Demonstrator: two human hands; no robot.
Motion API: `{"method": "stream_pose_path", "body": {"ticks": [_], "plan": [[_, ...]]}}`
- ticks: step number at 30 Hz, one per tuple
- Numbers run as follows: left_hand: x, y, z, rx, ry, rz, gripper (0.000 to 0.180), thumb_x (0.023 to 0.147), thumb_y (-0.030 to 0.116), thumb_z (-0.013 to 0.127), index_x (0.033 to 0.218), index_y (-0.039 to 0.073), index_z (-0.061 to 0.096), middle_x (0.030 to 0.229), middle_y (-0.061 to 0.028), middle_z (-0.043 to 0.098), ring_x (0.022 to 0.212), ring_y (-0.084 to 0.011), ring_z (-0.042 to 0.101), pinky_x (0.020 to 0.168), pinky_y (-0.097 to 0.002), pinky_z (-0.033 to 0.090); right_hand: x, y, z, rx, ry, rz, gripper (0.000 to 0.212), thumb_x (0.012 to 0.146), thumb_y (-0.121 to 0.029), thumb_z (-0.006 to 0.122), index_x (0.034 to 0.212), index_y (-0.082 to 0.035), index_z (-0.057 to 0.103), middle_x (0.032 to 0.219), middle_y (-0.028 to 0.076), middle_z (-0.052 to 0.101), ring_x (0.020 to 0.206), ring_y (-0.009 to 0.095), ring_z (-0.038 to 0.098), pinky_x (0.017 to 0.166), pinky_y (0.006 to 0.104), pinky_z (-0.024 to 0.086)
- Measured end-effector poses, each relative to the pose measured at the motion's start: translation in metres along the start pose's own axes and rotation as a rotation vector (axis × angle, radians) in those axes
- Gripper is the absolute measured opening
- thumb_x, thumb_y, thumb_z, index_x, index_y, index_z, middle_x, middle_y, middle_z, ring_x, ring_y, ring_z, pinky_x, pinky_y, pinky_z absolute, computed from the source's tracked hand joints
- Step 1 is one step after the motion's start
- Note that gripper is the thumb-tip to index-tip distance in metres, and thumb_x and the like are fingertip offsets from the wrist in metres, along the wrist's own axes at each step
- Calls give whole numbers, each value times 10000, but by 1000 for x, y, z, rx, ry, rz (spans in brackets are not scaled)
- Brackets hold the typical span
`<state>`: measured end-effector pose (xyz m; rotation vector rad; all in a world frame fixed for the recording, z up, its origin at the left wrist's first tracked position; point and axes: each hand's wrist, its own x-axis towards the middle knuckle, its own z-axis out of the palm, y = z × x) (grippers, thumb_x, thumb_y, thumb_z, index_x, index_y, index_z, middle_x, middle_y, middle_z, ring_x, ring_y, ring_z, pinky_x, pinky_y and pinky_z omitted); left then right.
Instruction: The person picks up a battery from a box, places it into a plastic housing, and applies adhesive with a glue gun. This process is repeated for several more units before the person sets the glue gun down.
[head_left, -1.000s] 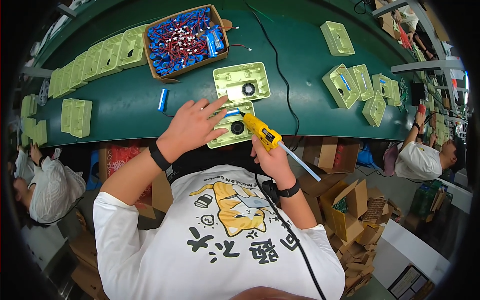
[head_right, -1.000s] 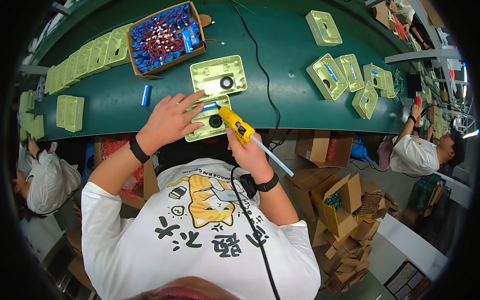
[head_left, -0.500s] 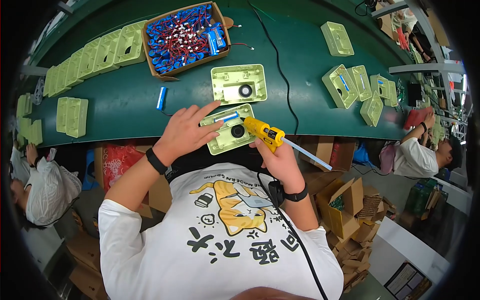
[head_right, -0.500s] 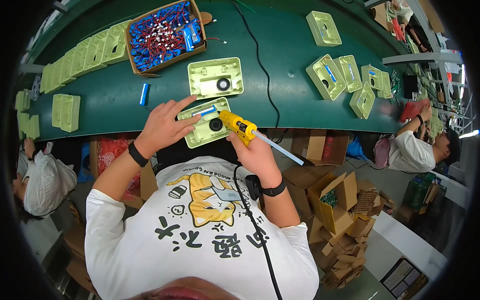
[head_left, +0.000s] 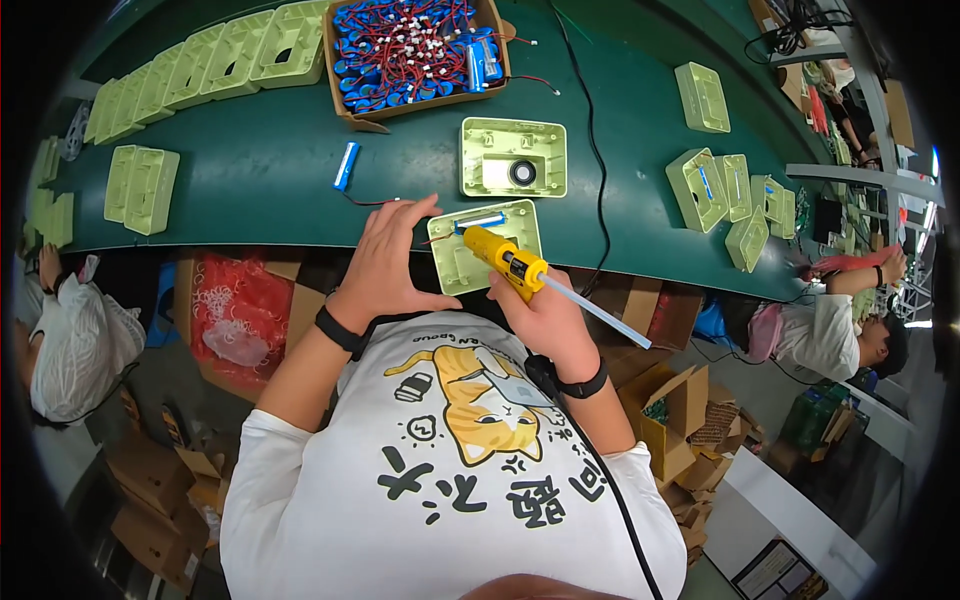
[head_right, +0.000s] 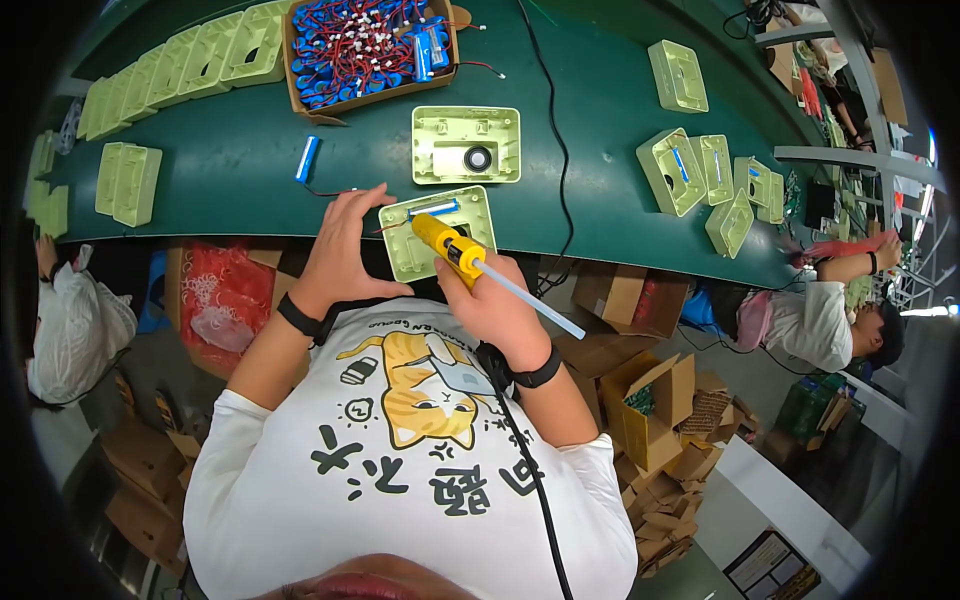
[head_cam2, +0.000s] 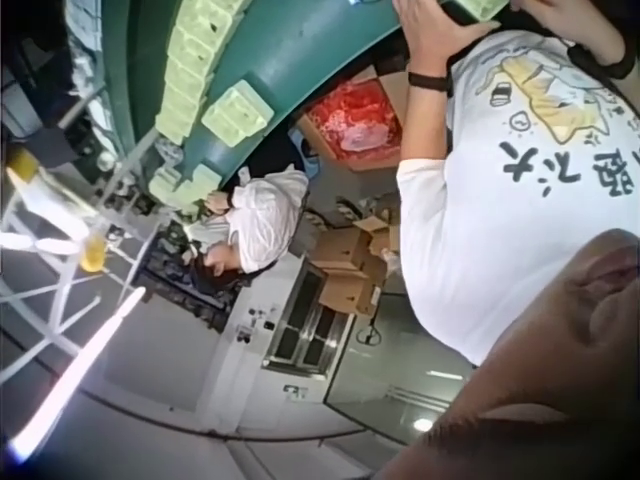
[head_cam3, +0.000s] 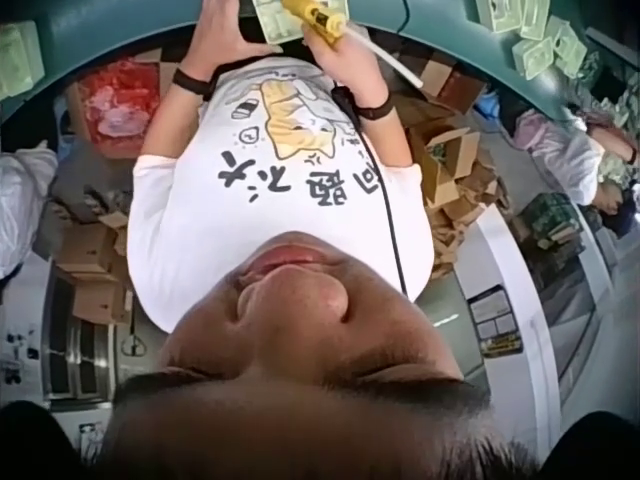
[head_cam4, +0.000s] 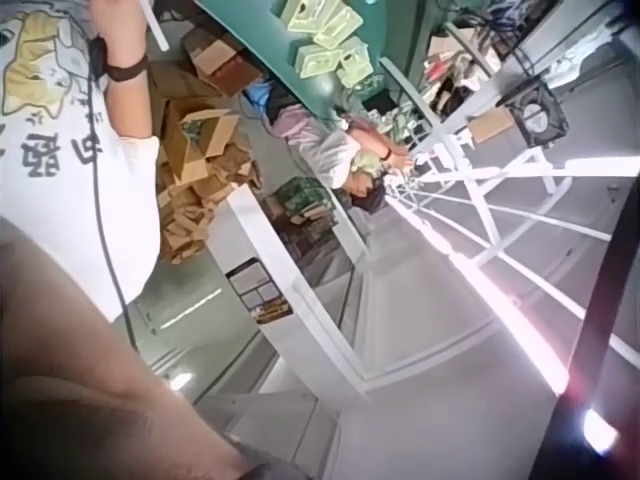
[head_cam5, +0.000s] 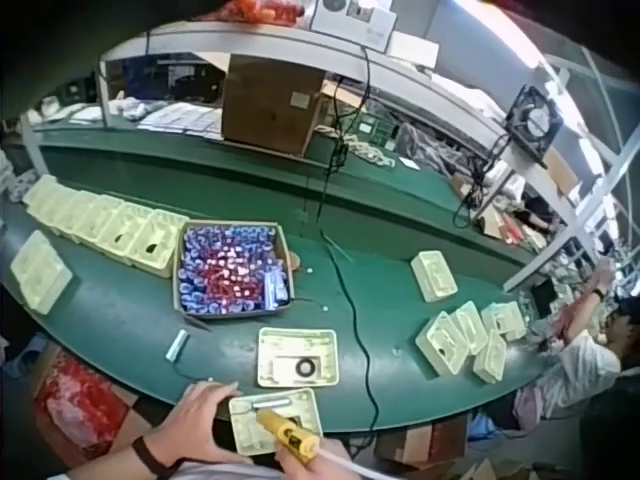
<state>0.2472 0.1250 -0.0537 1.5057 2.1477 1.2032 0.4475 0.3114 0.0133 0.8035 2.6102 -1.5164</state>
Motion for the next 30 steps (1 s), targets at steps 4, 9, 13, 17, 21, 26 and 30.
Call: {"method": "stream_pose_path", "body": {"ticks": [4, 9, 13, 17, 21, 26, 30], "plan": [[2, 0, -2, 7, 1, -4, 1247, 626, 529, 1076, 1643, 58, 532, 1467, -151, 677, 1384, -390, 601, 1203, -530, 460, 2, -7, 2, -36, -9, 18, 246, 1106, -182, 743, 1191, 45, 788, 808, 106, 797, 707, 236, 765, 670, 381, 583], [0, -3, -2, 35, -17, 6, 1228, 630, 532, 1070, 1633, 56, 544, 1433, -160, 678, 1367, -383, 608, 1201, -523, 463, 0, -12, 7, -23, 6, 81, 255, 1108, -195, 746, 1177, 45, 793, 754, 114, 767, 650, 249, 730, 636, 380, 558], [0, -3, 0, 42, 8, 22, 1201, 635, 541, 1060, 1615, 57, 562, 1416, -155, 680, 1353, -385, 613, 1200, -519, 465, 0, -13, 9, -71, 34, 45, 262, 1113, -204, 748, 1184, 44, 793, 756, 101, 765, 632, 227, 706, 623, 378, 548], [-1, -3, -1, 57, 19, 21, 1184, 640, 554, 1052, 1603, 59, 573, 1425, -156, 680, 1356, -388, 613, 1203, -526, 465, -2, -8, 13, -42, 43, 55, 277, 1123, -219, 746, 1210, 41, 789, 793, 66, 783, 628, 187, 689, 621, 366, 550], [-1, -4, 1, 62, 32, 44, 1172, 645, 560, 1047, 1597, 62, 579, 1430, -152, 681, 1359, -390, 613, 1207, -534, 465, -5, -6, 11, 117, 56, 115, 301, 1138, -242, 740, 1254, 34, 774, 838, 38, 792, 638, 140, 684, 603, 332, 545], [-4, -6, 2, 59, 41, 48, 1164, 647, 563, 1045, 1593, 66, 584, 1437, -149, 683, 1363, -391, 613, 1214, -538, 460, -4, -8, 7, 138, -20, 247, 323, 1152, -264, 731, 1283, 30, 754, 843, 26, 770, 638, 94, 673, 568, 287, 529], [-3, -6, 2, 59, 36, 43, 1156, 649, 563, 1043, 1589, 68, 588, 1440, -149, 683, 1363, -390, 613, 1216, -536, 458, -4, -9, 8, 124, 10, 231, 326, 1157, -271, 725, 1272, 33, 751, 825, 25, 753, 618, 85, 662, 555, 282, 525]]}}
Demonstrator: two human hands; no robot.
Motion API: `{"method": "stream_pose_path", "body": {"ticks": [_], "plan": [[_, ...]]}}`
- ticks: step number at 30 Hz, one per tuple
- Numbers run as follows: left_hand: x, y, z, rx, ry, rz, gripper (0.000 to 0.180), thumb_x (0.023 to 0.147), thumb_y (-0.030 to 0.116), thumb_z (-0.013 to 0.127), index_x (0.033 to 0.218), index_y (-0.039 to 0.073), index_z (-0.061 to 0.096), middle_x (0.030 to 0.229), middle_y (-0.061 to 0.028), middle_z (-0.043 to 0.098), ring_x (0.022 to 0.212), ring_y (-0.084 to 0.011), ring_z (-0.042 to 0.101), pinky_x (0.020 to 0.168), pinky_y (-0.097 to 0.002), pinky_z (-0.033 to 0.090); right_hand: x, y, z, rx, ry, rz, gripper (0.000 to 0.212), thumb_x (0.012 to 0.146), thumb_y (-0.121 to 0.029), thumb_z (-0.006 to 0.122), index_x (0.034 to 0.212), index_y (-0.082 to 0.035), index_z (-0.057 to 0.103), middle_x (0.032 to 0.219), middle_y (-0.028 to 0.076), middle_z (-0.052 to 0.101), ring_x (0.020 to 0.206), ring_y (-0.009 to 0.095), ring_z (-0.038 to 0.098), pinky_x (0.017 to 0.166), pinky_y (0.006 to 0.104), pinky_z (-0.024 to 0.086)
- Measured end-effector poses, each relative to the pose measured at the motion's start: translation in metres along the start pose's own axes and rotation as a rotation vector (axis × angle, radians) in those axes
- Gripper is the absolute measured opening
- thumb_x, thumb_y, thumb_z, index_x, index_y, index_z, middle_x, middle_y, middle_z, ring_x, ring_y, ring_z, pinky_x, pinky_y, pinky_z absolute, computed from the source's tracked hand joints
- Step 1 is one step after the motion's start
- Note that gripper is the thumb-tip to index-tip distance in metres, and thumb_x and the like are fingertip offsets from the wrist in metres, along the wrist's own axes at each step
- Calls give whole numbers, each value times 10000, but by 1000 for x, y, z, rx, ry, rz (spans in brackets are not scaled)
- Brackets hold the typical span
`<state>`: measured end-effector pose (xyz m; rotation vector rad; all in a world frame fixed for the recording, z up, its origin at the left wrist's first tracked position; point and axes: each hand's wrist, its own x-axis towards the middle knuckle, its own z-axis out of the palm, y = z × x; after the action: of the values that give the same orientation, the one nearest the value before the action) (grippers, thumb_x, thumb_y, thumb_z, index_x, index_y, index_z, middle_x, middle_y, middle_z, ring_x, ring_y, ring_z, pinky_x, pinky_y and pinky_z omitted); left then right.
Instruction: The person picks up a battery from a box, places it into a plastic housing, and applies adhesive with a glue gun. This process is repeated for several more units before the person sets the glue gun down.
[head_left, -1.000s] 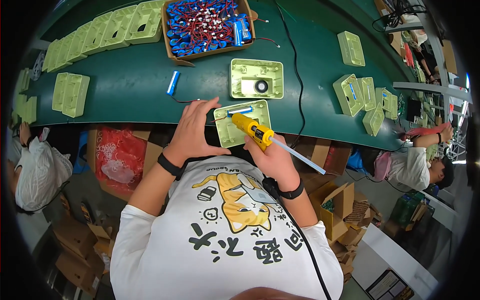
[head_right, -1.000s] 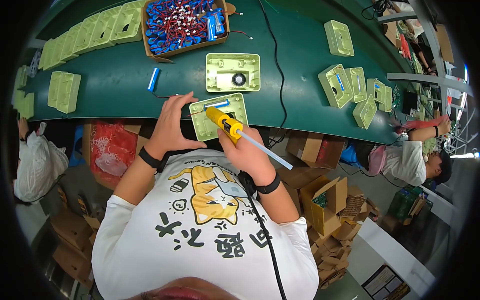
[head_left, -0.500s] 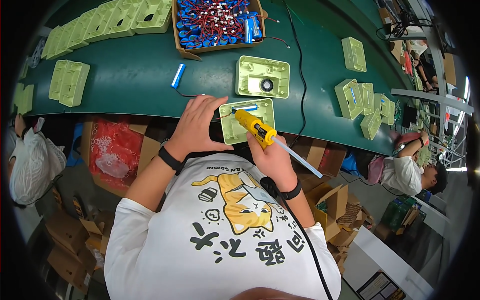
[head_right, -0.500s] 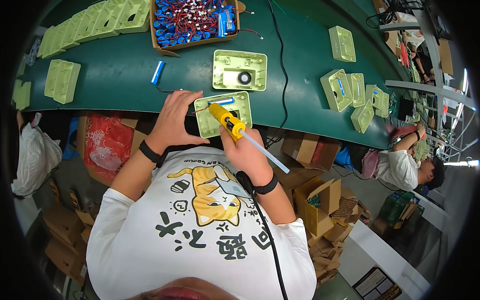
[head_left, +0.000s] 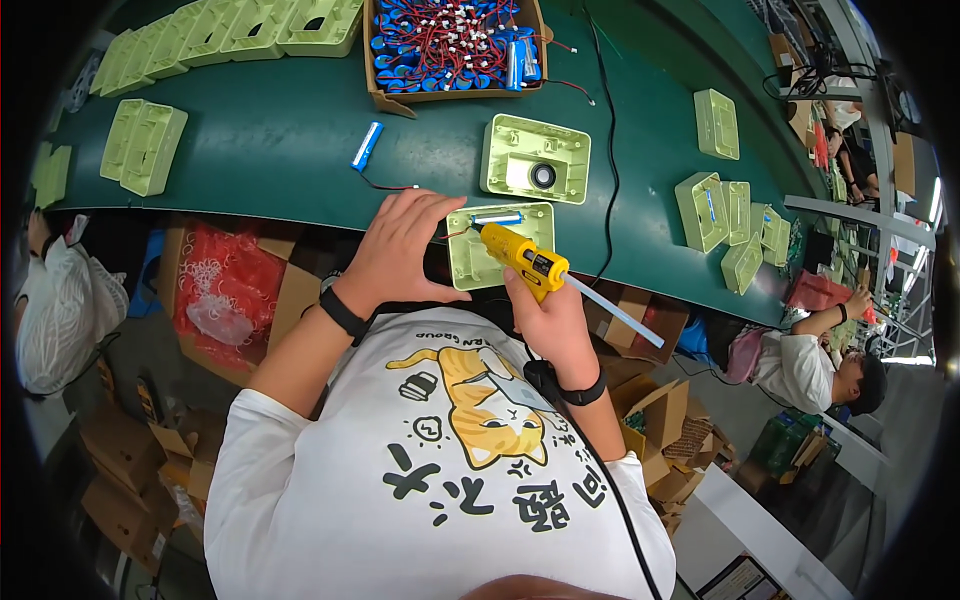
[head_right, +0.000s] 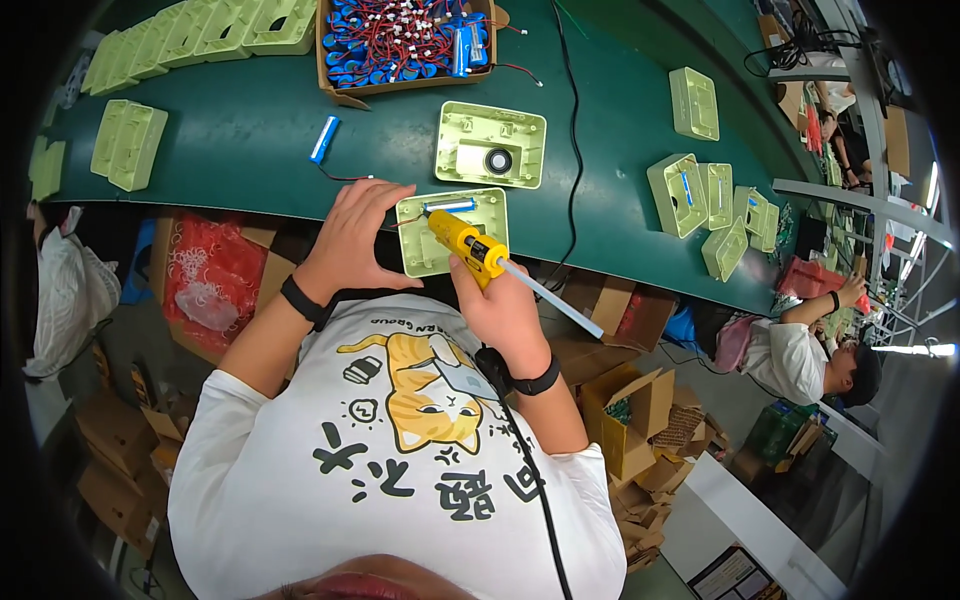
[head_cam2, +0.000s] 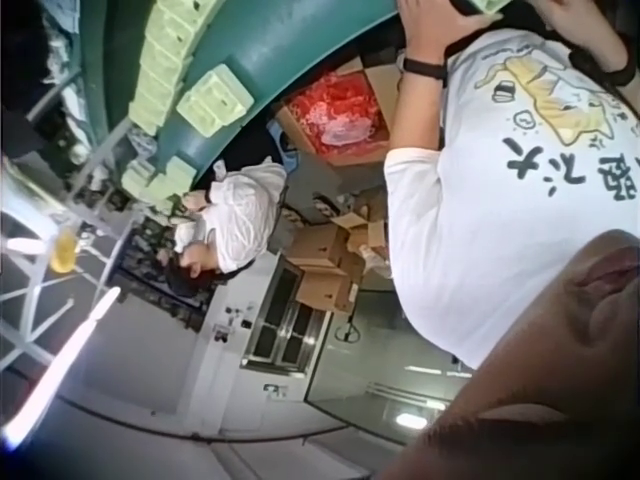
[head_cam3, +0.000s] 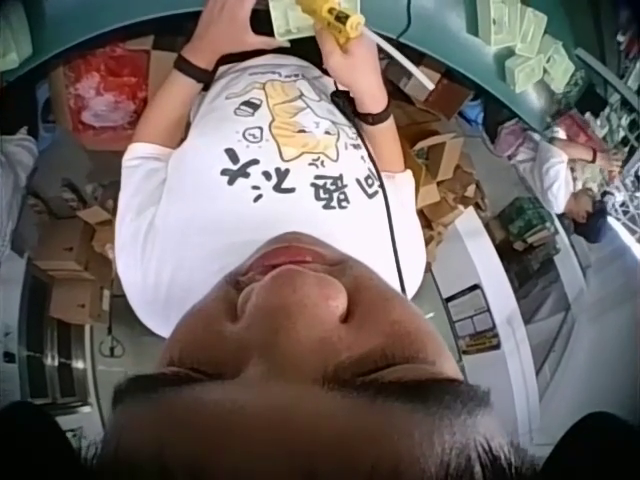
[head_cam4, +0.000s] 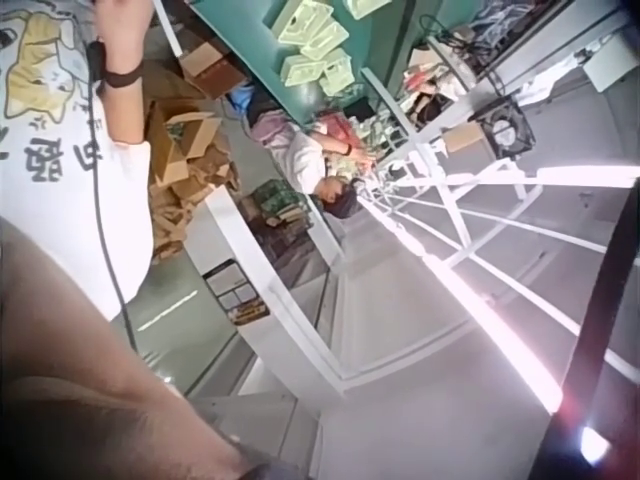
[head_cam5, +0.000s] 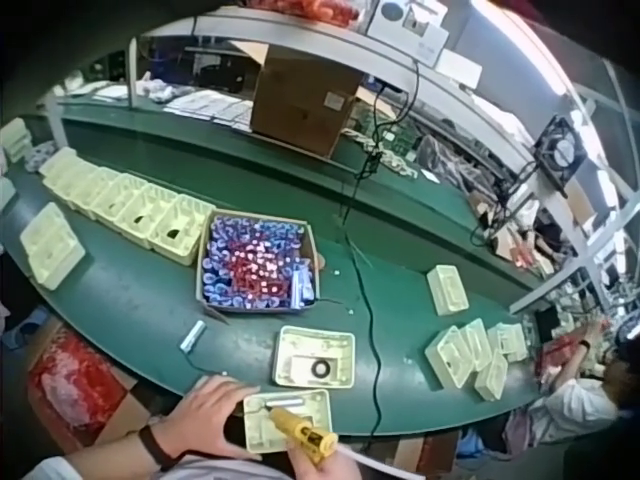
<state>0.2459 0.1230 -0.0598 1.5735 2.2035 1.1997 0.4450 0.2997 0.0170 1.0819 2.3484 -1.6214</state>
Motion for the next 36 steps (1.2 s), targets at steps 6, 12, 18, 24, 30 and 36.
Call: {"method": "stream_pose_path", "body": {"ticks": [6, 12, 18, 24, 30, 36], "plan": [[-3, -1, 0, 5, 1, -5, 1150, 647, 560, 1043, 1584, 68, 594, 1441, -148, 684, 1364, -388, 613, 1205, -532, 460, -2, 1, 0, 0, 33, -45, 326, 1159, -266, 725, 1276, 36, 751, 827, 23, 758, 597, 88, 655, 554, 285, 521], [5, 5, -3, 33, -23, -10, 1126, 660, 507, 1043, 1587, 57, 588, 1463, -167, 673, 1368, -401, 613, 1218, -535, 453, -3, 1, -10, 16, -27, -42, 342, 1155, -275, 730, 1320, 23, 754, 910, 39, 799, 609, 96, 650, 555, 292, 540], [5, 28, 4, 64, -10, -34, 1086, 703, 338, 1040, 1612, 27, 535, 1505, -211, 618, 1406, -436, 599, 1195, -527, 484, -2, 11, -23, 534, -107, -27, 346, 1151, -284, 722, 1319, 19, 736, 1066, 121, 824, 599, 135, 663, 547, 320, 581], [42, 61, 9, -226, -131, -64, 1076, 725, 198, 1034, 1632, 14, 485, 1523, -244, 569, 1446, -454, 581, 1173, -533, 539, -32, 47, -74, 1097, -162, -173, 297, 1144, -277, 674, 1211, 11, 702, 1152, 265, 789, 576, 210, 680, 523, 359, 588], [122, 102, 79, -338, -280, 102, 1049, 795, 274, 1008, 1661, 39, 465, 1540, -261, 519, 1457, -470, 573, 1141, -528, 577, -59, 69, -81, 1401, -287, -408, 292, 1139, -290, 634, 1152, -3, 684, 1129, 308, 761, 552, 232, 657, 517, 381, 578], [158, 116, 185, -349, -285, 138, 916, 890, 220, 890, 1685, 81, 456, 1666, -339, 444, 1297, -589, 667, 1102, -566, 585, -73, 77, -74, 1358, -162, -400, 294, 1134, -316, 633, 1148, -23, 662, 1094, 248, 728, 511, 236, 579, 518, 424, 551]]}}
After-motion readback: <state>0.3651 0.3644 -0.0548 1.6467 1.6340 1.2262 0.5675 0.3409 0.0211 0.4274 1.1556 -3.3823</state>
